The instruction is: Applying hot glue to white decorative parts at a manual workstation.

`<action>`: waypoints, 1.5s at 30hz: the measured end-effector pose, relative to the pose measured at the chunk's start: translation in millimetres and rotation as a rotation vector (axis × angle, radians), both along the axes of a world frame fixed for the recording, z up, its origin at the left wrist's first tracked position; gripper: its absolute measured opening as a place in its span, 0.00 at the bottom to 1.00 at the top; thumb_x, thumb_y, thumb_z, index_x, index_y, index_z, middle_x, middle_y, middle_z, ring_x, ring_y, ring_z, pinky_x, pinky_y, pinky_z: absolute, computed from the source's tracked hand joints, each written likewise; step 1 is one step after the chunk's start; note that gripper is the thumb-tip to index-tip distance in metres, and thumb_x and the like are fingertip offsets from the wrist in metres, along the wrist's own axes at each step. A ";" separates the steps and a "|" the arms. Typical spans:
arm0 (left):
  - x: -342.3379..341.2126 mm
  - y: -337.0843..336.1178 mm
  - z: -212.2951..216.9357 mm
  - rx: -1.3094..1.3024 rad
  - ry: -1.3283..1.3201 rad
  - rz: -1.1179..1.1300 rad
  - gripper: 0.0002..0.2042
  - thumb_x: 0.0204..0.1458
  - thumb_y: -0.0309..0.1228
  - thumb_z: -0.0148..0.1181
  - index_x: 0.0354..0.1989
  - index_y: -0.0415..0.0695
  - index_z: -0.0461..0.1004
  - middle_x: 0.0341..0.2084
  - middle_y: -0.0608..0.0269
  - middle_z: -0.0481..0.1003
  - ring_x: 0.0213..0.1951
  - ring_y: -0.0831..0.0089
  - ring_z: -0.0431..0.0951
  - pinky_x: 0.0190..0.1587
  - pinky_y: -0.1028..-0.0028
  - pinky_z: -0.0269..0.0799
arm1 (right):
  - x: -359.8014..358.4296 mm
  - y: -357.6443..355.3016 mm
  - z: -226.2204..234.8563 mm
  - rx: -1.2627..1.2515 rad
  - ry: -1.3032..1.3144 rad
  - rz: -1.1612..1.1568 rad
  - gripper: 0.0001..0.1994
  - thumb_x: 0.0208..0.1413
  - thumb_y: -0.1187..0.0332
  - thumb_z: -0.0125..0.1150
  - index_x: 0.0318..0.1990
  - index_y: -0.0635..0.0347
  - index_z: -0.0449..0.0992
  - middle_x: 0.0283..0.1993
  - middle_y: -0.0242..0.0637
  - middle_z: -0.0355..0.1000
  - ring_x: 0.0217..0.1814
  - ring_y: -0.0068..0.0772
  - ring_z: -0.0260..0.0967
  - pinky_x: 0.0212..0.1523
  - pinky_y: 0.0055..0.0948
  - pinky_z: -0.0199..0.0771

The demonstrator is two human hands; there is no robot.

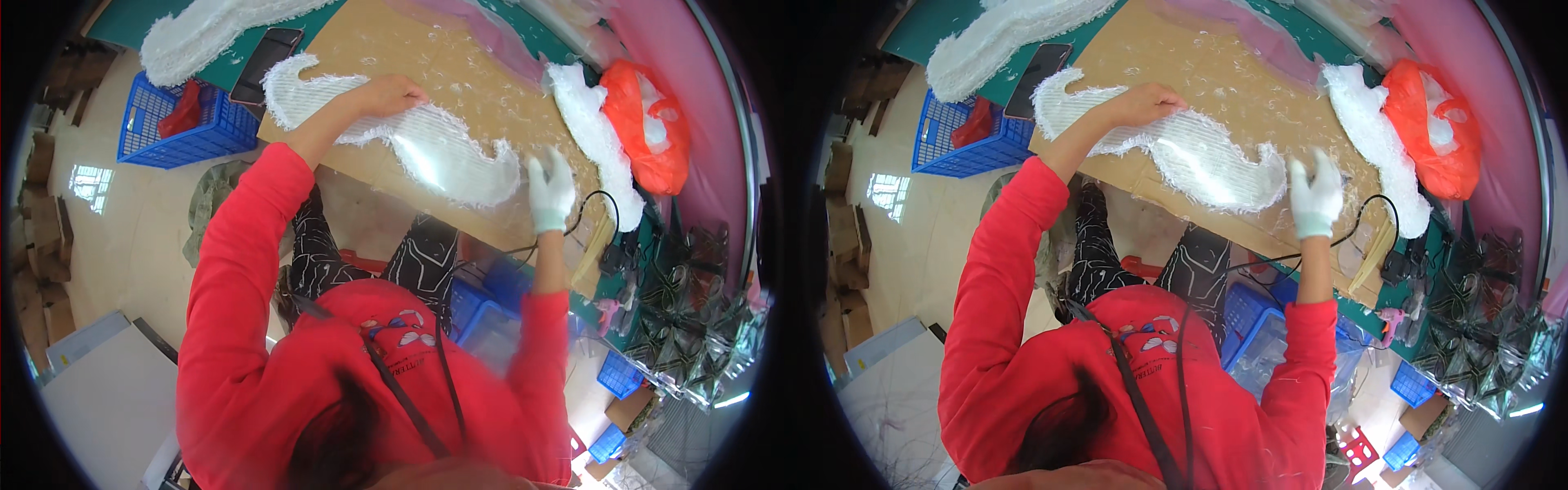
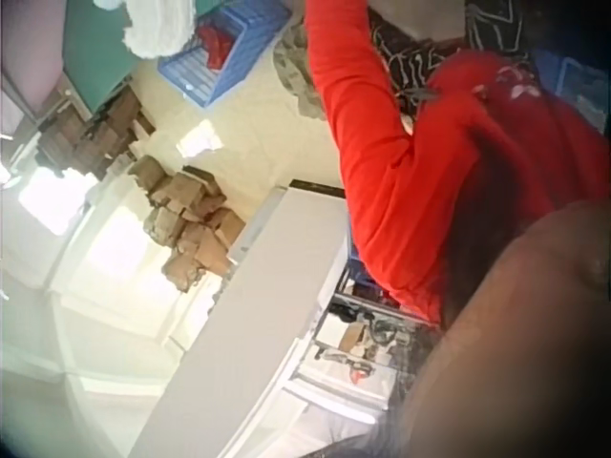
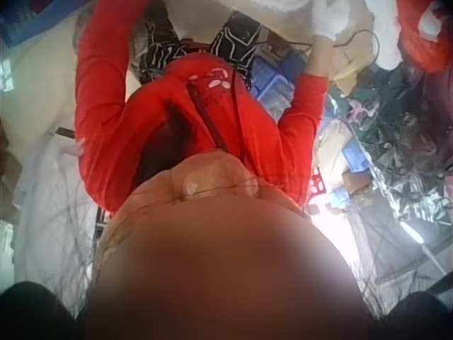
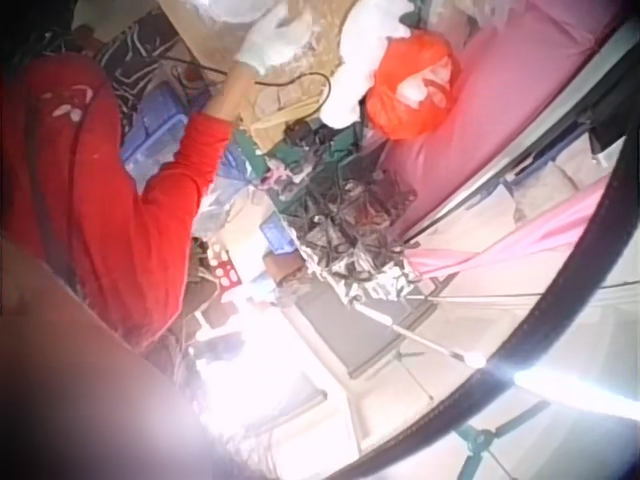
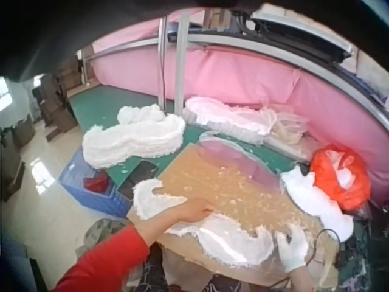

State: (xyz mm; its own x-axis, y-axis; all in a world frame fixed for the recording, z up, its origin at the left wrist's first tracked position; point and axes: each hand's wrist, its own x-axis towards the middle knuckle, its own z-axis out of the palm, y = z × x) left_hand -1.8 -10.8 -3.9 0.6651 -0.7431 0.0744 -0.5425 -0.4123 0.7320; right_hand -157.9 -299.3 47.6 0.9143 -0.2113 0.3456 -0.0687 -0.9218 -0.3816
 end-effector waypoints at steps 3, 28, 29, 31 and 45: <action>-0.8 -5.2 5.0 -0.005 0.028 -0.001 0.14 0.49 0.32 0.48 0.43 0.42 0.71 0.40 0.54 0.72 0.43 0.59 0.71 0.45 0.68 0.65 | -29.6 -25.4 -9.6 0.050 0.115 -0.173 0.22 0.46 0.58 0.57 0.47 0.63 0.69 0.43 0.45 0.70 0.44 0.39 0.68 0.47 0.31 0.64; -11.9 -24.0 -8.5 -0.343 0.264 0.165 0.16 0.41 0.25 0.57 0.42 0.40 0.72 0.29 0.61 0.76 0.32 0.77 0.75 0.37 0.79 0.68 | -37.4 -57.4 -6.9 0.171 0.067 -0.417 0.29 0.38 0.64 0.66 0.48 0.70 0.67 0.45 0.44 0.69 0.45 0.32 0.67 0.47 0.27 0.65; -11.9 -25.2 -9.2 -0.345 0.264 0.163 0.16 0.41 0.25 0.57 0.42 0.40 0.72 0.29 0.61 0.76 0.32 0.77 0.75 0.37 0.79 0.68 | -36.5 -70.9 -10.9 0.234 -0.026 -0.415 0.28 0.39 0.65 0.66 0.48 0.71 0.67 0.45 0.43 0.69 0.45 0.31 0.67 0.47 0.26 0.65; -12.5 -27.6 -10.9 -0.374 0.296 0.178 0.15 0.42 0.25 0.57 0.42 0.40 0.73 0.28 0.62 0.76 0.32 0.77 0.75 0.37 0.79 0.69 | -36.7 -76.9 -6.4 0.432 -0.185 -0.415 0.25 0.42 0.68 0.65 0.47 0.74 0.67 0.44 0.42 0.69 0.43 0.28 0.66 0.46 0.24 0.64; -10.3 -25.0 -14.9 -0.344 0.249 0.146 0.14 0.44 0.27 0.56 0.42 0.42 0.73 0.28 0.62 0.75 0.32 0.76 0.74 0.37 0.77 0.68 | -32.9 45.4 28.1 1.160 0.239 0.110 0.28 0.37 0.65 0.58 0.49 0.70 0.67 0.31 0.31 0.68 0.28 0.19 0.62 0.27 0.15 0.60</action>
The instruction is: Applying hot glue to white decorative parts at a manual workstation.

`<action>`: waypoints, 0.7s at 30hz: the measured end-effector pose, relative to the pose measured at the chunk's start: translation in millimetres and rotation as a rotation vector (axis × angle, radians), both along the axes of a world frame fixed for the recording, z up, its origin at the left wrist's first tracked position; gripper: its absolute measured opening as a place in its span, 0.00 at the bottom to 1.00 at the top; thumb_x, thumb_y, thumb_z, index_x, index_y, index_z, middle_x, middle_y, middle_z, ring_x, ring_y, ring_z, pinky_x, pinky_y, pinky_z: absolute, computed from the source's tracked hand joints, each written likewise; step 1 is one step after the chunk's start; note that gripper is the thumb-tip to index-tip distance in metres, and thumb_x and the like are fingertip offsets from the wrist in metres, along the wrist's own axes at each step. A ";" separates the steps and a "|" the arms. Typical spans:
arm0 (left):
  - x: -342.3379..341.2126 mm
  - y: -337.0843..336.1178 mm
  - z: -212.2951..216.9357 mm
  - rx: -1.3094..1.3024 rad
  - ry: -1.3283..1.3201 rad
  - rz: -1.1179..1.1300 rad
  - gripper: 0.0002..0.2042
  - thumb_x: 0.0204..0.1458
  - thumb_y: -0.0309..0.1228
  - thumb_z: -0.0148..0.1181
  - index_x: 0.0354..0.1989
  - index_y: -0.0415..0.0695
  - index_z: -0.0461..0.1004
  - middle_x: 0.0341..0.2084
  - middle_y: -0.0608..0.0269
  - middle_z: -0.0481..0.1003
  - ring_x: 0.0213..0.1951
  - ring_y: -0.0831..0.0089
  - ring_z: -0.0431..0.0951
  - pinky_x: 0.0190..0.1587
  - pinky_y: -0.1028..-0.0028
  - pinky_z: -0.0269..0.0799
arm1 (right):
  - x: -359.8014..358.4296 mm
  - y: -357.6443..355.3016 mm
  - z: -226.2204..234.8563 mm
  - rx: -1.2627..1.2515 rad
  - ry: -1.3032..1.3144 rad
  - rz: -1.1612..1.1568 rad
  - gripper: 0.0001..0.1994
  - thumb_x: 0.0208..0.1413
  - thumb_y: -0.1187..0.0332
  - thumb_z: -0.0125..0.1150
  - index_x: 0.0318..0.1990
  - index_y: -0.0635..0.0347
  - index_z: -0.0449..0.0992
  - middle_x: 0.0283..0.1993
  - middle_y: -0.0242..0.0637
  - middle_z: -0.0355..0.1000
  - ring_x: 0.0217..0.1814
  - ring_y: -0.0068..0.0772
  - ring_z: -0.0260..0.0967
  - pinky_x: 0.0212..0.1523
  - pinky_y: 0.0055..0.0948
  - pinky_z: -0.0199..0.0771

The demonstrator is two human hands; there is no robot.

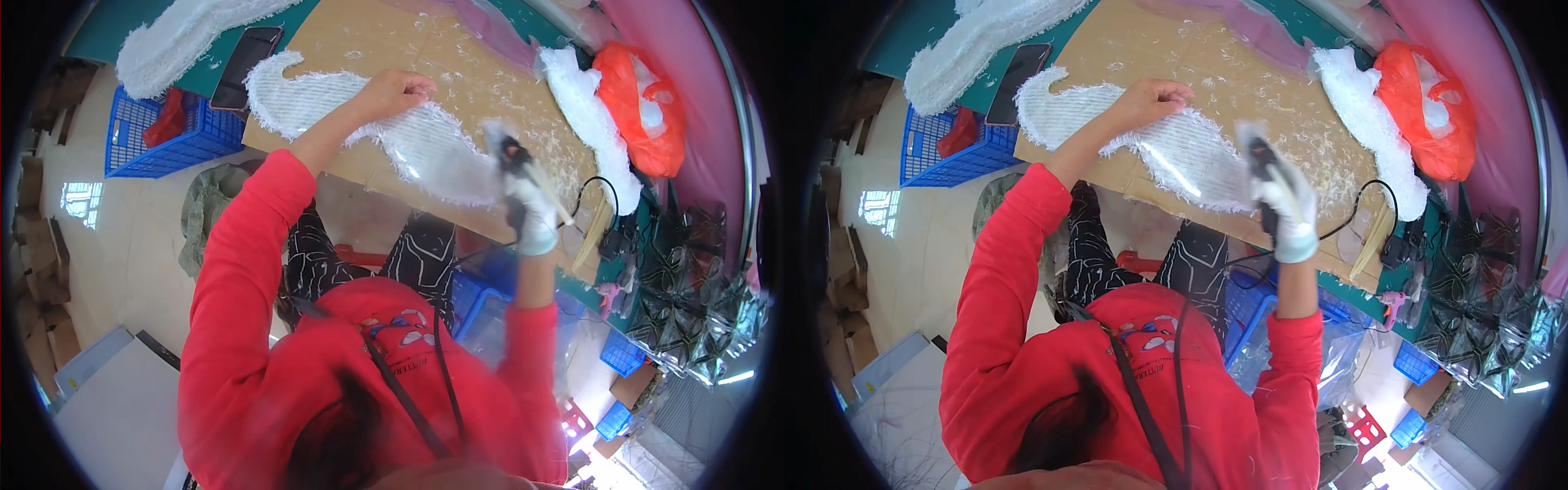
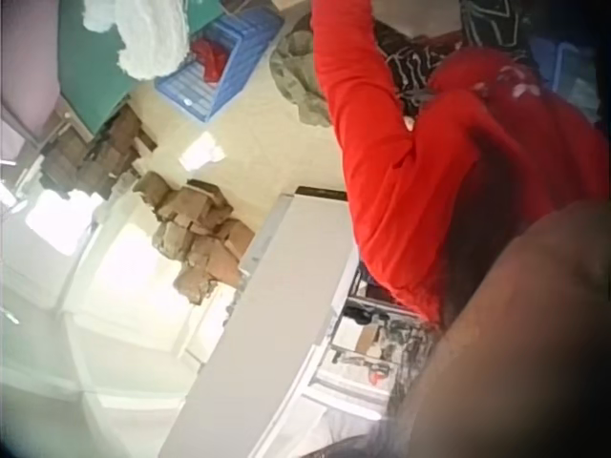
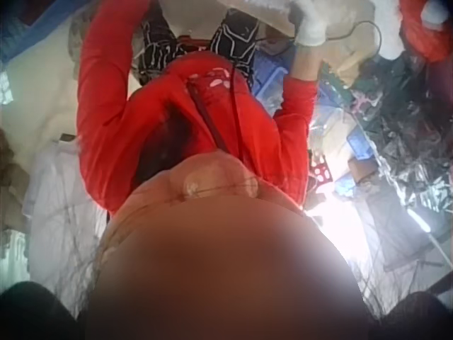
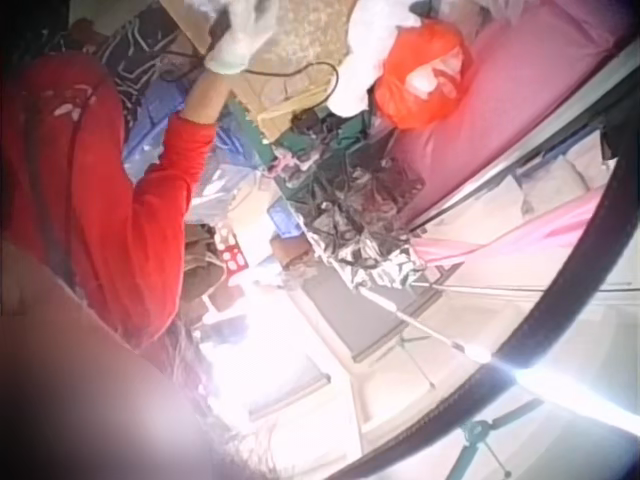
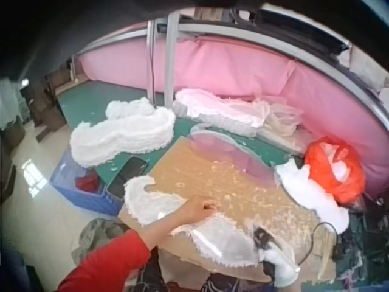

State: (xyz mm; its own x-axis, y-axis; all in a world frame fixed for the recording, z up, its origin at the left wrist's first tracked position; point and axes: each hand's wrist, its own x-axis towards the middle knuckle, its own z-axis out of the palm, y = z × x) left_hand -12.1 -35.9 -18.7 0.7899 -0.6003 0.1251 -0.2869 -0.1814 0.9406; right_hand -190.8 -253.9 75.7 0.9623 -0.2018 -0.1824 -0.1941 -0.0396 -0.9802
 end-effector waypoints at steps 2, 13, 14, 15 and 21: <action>2.1 -1.9 -2.2 0.009 -0.006 -0.006 0.14 0.44 0.28 0.56 0.42 0.42 0.73 0.28 0.62 0.75 0.32 0.75 0.74 0.37 0.76 0.68 | 7.4 19.0 -11.0 0.201 -0.057 0.026 0.21 0.38 0.66 0.58 0.42 0.68 0.70 0.30 0.30 0.67 0.28 0.19 0.62 0.28 0.16 0.60; 3.0 -2.6 -6.8 0.005 -0.045 0.010 0.13 0.45 0.29 0.55 0.41 0.43 0.73 0.28 0.60 0.75 0.31 0.71 0.73 0.37 0.74 0.68 | 39.1 48.9 -20.3 0.365 0.036 0.112 0.12 0.40 0.64 0.59 0.30 0.63 0.71 0.27 0.29 0.65 0.27 0.19 0.60 0.27 0.20 0.57; 2.8 -2.7 -6.8 0.004 -0.043 0.010 0.13 0.45 0.29 0.55 0.41 0.43 0.73 0.28 0.60 0.75 0.31 0.71 0.73 0.37 0.74 0.68 | 39.7 52.2 -18.8 0.364 0.038 0.111 0.12 0.40 0.64 0.59 0.30 0.63 0.71 0.27 0.29 0.65 0.27 0.19 0.60 0.27 0.20 0.57; 2.4 -2.7 -6.9 0.003 -0.044 0.014 0.12 0.46 0.29 0.55 0.41 0.42 0.73 0.28 0.60 0.75 0.31 0.72 0.73 0.37 0.74 0.68 | 40.5 55.0 -18.1 0.366 0.047 0.076 0.12 0.41 0.64 0.58 0.29 0.64 0.71 0.26 0.28 0.65 0.27 0.19 0.60 0.26 0.20 0.57; 0.1 -2.5 -0.1 0.012 -0.031 0.011 0.12 0.46 0.27 0.54 0.40 0.41 0.73 0.27 0.59 0.75 0.30 0.72 0.74 0.36 0.74 0.68 | 39.9 53.2 -20.8 0.170 0.018 0.070 0.15 0.46 0.66 0.55 0.38 0.70 0.70 0.30 0.39 0.71 0.26 0.27 0.70 0.25 0.21 0.68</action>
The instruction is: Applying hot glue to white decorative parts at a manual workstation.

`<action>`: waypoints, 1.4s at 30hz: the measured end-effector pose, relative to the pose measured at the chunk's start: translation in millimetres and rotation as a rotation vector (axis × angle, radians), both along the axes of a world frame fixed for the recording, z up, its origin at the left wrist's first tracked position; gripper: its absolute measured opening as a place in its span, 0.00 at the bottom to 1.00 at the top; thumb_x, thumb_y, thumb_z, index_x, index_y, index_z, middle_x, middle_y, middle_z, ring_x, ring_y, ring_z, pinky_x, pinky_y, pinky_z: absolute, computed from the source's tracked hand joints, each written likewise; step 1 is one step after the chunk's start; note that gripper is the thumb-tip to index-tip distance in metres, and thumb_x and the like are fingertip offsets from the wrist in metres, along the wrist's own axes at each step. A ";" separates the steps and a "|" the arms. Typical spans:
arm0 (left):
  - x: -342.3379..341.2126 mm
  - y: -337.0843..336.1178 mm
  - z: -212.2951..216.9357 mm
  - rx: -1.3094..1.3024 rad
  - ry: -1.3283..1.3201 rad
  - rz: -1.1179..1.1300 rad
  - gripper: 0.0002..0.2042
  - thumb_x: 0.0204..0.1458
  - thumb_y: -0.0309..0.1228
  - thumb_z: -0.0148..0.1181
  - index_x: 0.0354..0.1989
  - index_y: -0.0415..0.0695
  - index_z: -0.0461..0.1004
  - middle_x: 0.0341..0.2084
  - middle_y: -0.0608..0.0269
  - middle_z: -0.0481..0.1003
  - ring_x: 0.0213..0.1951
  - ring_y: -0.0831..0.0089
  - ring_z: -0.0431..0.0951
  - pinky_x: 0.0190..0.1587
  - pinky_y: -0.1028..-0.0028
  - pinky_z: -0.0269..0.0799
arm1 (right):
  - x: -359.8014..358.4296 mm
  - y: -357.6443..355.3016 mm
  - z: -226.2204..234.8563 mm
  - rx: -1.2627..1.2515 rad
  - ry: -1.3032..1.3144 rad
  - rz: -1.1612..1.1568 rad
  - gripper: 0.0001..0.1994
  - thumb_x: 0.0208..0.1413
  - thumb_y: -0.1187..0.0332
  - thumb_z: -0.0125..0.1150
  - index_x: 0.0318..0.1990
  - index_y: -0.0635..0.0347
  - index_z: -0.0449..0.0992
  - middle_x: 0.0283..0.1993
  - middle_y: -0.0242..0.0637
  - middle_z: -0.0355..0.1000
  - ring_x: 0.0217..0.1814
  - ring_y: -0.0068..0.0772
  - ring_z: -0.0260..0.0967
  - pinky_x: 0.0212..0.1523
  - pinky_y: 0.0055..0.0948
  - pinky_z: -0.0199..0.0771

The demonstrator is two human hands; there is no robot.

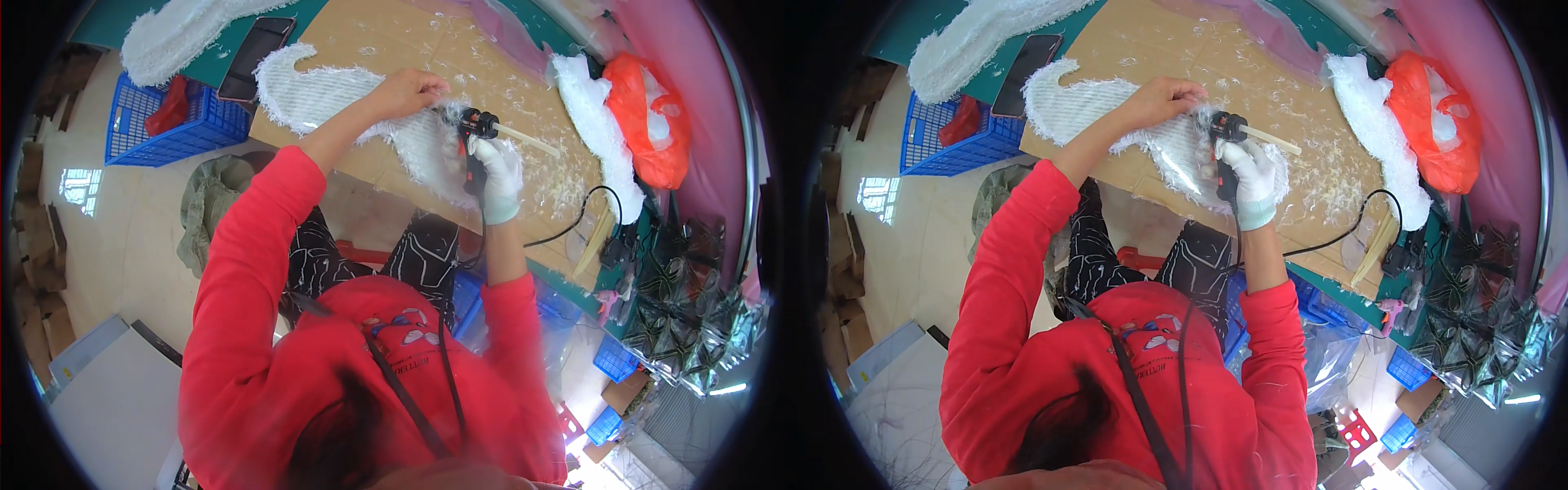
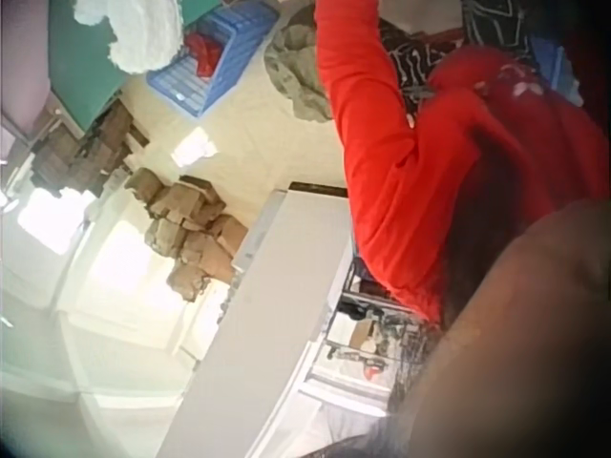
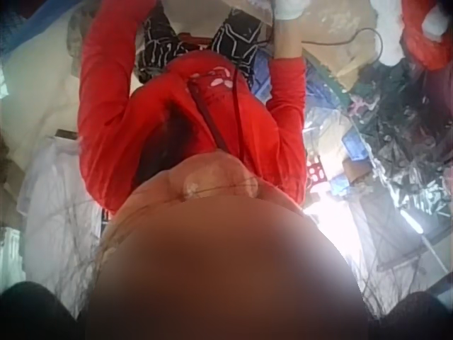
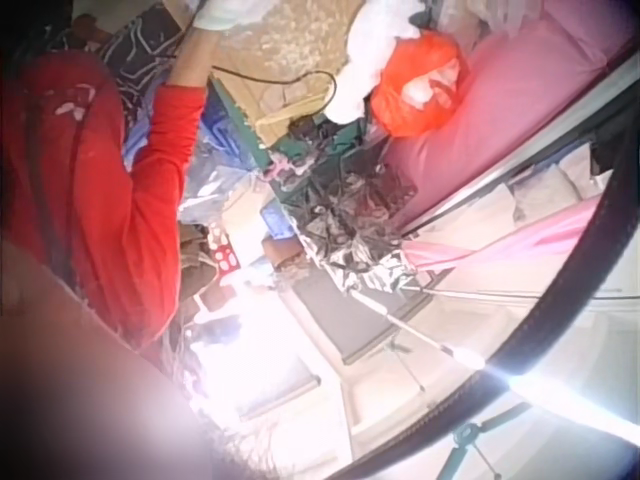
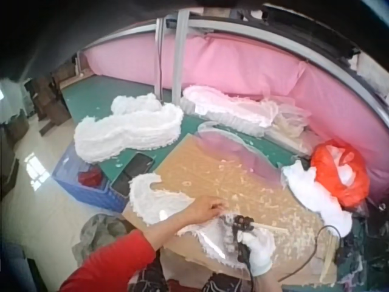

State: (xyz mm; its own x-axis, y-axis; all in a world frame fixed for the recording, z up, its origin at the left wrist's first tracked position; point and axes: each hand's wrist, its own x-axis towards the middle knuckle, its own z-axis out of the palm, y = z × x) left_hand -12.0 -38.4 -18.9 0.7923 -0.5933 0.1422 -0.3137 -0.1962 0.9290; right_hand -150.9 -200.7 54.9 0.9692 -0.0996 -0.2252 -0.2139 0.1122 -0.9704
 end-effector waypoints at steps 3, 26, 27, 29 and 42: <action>0.4 -0.7 -1.4 0.012 0.004 0.000 0.12 0.46 0.27 0.54 0.40 0.41 0.73 0.27 0.59 0.75 0.30 0.72 0.74 0.37 0.75 0.68 | -1.4 0.7 -1.4 -0.103 -0.030 -0.022 0.15 0.47 0.65 0.55 0.38 0.70 0.70 0.29 0.38 0.71 0.25 0.26 0.69 0.25 0.21 0.68; -0.3 -0.3 2.3 0.056 -0.002 -0.020 0.12 0.48 0.26 0.55 0.42 0.40 0.72 0.32 0.60 0.75 0.35 0.75 0.74 0.41 0.77 0.68 | -1.2 14.6 -2.9 -0.468 0.043 -0.117 0.11 0.45 0.66 0.61 0.33 0.64 0.74 0.25 0.27 0.69 0.24 0.15 0.61 0.25 0.19 0.63; -0.2 0.0 1.1 0.035 0.000 -0.022 0.12 0.47 0.26 0.54 0.41 0.41 0.72 0.31 0.59 0.76 0.34 0.73 0.74 0.40 0.76 0.68 | -3.5 9.3 -8.6 -0.435 0.047 -0.135 0.11 0.45 0.66 0.61 0.32 0.64 0.74 0.25 0.27 0.69 0.23 0.16 0.62 0.24 0.18 0.63; -1.7 3.2 0.8 0.017 0.002 -0.022 0.11 0.47 0.27 0.54 0.40 0.42 0.73 0.31 0.59 0.76 0.34 0.71 0.75 0.39 0.74 0.68 | -7.6 4.2 -6.4 -0.399 0.051 -0.149 0.10 0.45 0.66 0.61 0.32 0.64 0.74 0.25 0.28 0.70 0.23 0.17 0.63 0.23 0.18 0.63; -56.7 33.1 25.4 0.395 -0.746 -0.180 0.17 0.51 0.40 0.50 0.48 0.47 0.68 0.43 0.58 0.70 0.50 0.63 0.65 0.57 0.60 0.49 | -7.2 -34.6 -42.8 0.251 -0.011 -0.439 0.12 0.43 0.70 0.59 0.35 0.67 0.72 0.29 0.36 0.70 0.27 0.28 0.69 0.24 0.26 0.73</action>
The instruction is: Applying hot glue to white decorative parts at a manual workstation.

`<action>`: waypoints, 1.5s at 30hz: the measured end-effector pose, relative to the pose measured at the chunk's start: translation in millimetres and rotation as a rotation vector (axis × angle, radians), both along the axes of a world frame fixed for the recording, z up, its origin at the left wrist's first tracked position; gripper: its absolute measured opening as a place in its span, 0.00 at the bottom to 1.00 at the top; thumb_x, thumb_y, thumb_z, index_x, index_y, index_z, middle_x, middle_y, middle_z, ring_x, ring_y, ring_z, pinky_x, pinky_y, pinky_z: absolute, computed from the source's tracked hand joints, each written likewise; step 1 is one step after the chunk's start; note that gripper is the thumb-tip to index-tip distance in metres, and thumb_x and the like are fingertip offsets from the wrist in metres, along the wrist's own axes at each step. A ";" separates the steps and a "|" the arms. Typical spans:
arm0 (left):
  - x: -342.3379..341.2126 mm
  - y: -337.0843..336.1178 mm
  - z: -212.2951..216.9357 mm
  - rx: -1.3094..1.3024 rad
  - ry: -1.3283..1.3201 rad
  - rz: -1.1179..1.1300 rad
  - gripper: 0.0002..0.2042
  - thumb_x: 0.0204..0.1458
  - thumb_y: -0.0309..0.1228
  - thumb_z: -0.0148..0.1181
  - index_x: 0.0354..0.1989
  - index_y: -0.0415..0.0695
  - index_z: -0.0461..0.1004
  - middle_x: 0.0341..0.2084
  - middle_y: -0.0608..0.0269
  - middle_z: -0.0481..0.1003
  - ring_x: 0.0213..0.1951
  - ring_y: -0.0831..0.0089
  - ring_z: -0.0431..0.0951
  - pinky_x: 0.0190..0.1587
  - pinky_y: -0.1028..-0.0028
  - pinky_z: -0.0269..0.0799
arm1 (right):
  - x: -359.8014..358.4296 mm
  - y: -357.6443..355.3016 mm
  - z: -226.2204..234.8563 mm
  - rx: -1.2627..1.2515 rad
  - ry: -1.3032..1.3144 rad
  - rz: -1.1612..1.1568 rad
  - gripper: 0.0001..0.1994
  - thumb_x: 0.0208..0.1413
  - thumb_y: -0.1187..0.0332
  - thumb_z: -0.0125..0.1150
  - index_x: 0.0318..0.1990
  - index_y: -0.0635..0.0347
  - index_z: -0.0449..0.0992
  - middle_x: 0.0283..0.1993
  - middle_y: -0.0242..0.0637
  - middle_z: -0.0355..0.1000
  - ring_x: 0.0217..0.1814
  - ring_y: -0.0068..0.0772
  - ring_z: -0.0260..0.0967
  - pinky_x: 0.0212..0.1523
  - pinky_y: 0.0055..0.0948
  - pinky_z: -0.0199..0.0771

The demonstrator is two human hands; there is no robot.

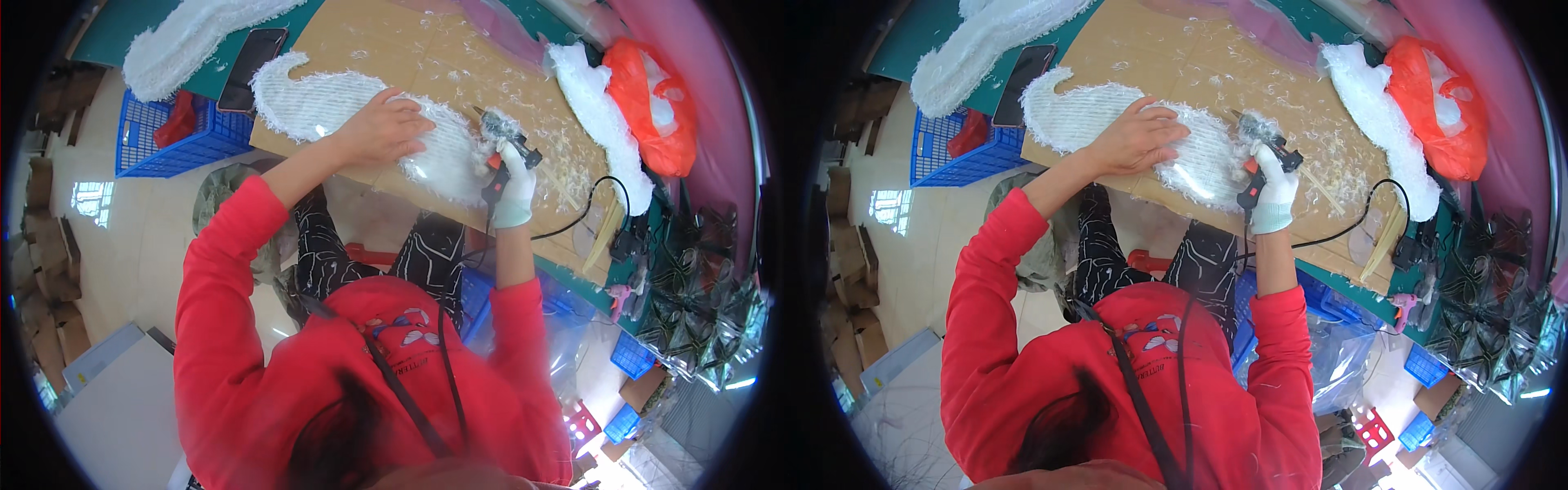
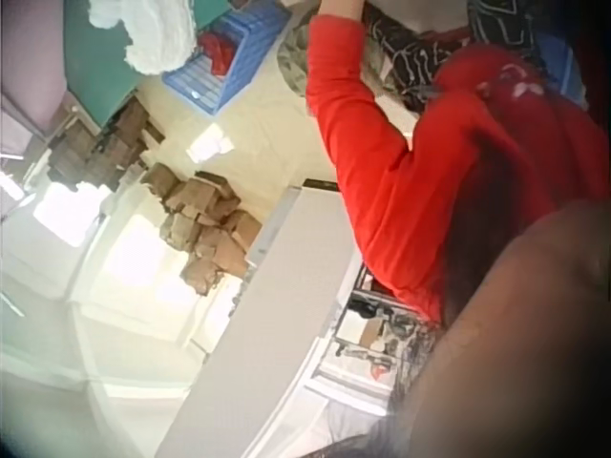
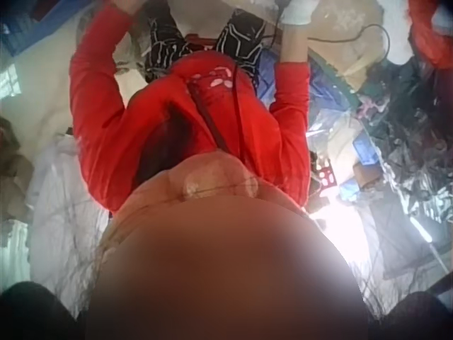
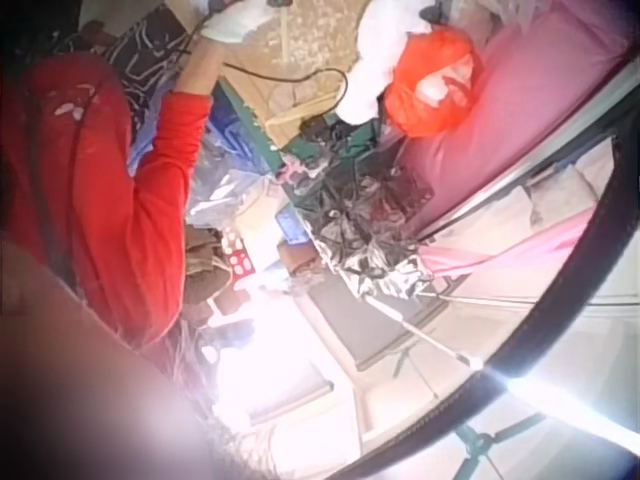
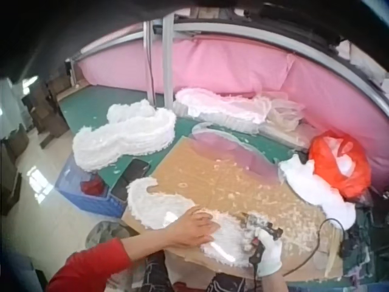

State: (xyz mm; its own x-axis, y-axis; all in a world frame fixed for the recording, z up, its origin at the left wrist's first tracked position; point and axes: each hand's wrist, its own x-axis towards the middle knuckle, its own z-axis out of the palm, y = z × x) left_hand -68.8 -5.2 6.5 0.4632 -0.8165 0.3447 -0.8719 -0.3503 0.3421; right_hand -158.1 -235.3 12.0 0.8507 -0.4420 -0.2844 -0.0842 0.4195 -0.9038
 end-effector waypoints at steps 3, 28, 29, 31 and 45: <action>4.6 1.5 6.6 -0.074 0.015 0.046 0.20 0.51 0.43 0.49 0.50 0.46 0.66 0.46 0.57 0.68 0.52 0.61 0.63 0.58 0.59 0.48 | -1.2 -5.0 -7.5 0.053 -0.047 -0.005 0.11 0.44 0.70 0.59 0.35 0.67 0.72 0.28 0.36 0.71 0.26 0.28 0.69 0.24 0.27 0.73; 25.2 -53.2 -1.7 0.282 0.144 0.177 0.34 0.52 0.55 0.38 0.57 0.37 0.55 0.59 0.54 0.53 0.62 0.58 0.49 0.62 0.56 0.38 | -10.9 4.5 6.4 0.067 -0.073 0.003 0.11 0.46 0.70 0.58 0.36 0.68 0.71 0.31 0.37 0.71 0.29 0.28 0.70 0.27 0.27 0.74; 23.7 -54.5 -3.7 0.282 0.143 0.175 0.34 0.52 0.55 0.38 0.57 0.37 0.55 0.59 0.54 0.53 0.62 0.58 0.49 0.62 0.56 0.38 | -10.4 3.1 1.9 0.063 -0.068 -0.011 0.11 0.46 0.70 0.58 0.36 0.67 0.71 0.31 0.36 0.71 0.29 0.28 0.70 0.27 0.27 0.74; 15.9 -55.2 -8.9 0.292 0.071 0.055 0.34 0.52 0.56 0.37 0.57 0.37 0.56 0.60 0.54 0.52 0.62 0.59 0.49 0.62 0.57 0.38 | -8.6 -0.2 -7.3 0.081 -0.082 -0.007 0.11 0.46 0.70 0.58 0.36 0.67 0.71 0.31 0.36 0.70 0.29 0.28 0.70 0.27 0.26 0.74; 11.5 -40.6 3.4 0.157 0.019 -0.001 0.34 0.51 0.56 0.38 0.58 0.39 0.55 0.59 0.55 0.52 0.62 0.59 0.48 0.62 0.58 0.38 | -12.7 3.2 4.3 0.132 -0.085 0.003 0.11 0.46 0.70 0.58 0.36 0.67 0.71 0.30 0.36 0.70 0.29 0.28 0.70 0.28 0.29 0.75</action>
State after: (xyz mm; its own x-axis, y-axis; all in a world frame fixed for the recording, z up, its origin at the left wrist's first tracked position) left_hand -57.3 -45.8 9.9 0.4676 -0.8601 0.2037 -0.8663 -0.4001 0.2992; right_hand -170.8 -232.1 16.3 0.8756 -0.4026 -0.2667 -0.0110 0.5354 -0.8445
